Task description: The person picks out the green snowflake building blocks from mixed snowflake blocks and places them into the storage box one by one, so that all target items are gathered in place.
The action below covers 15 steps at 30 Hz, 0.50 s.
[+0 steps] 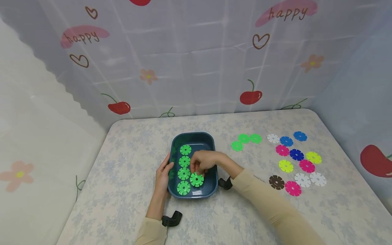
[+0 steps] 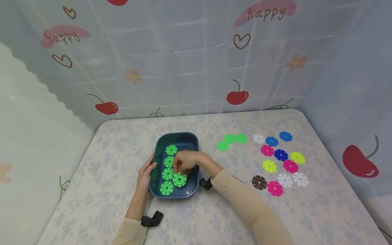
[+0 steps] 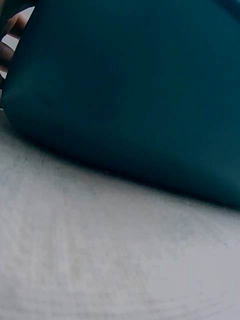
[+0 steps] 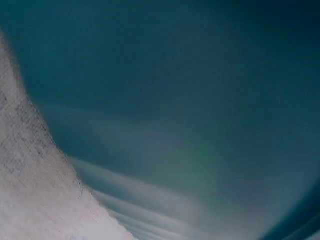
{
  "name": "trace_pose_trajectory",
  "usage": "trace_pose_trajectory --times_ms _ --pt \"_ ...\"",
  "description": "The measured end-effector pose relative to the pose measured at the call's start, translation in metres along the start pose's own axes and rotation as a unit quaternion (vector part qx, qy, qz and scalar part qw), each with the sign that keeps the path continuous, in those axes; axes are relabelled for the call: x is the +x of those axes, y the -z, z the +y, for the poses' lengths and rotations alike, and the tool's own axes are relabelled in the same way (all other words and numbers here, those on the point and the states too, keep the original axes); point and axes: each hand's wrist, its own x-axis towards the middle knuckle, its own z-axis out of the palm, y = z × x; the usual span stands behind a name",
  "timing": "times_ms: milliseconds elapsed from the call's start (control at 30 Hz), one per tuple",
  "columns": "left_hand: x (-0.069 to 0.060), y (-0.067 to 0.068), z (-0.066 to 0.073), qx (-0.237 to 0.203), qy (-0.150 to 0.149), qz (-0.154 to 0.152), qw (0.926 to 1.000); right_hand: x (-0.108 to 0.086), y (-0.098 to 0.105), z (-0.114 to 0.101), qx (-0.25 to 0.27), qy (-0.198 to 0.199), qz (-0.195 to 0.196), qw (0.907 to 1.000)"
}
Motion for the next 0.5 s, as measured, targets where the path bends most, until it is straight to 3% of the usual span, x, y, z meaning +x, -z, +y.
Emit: trace_pose_trajectory --times_ms 500 --pt "0.001 0.000 -0.001 0.002 0.005 0.002 1.0000 0.005 -0.014 0.003 -0.029 -0.032 -0.012 0.9990"
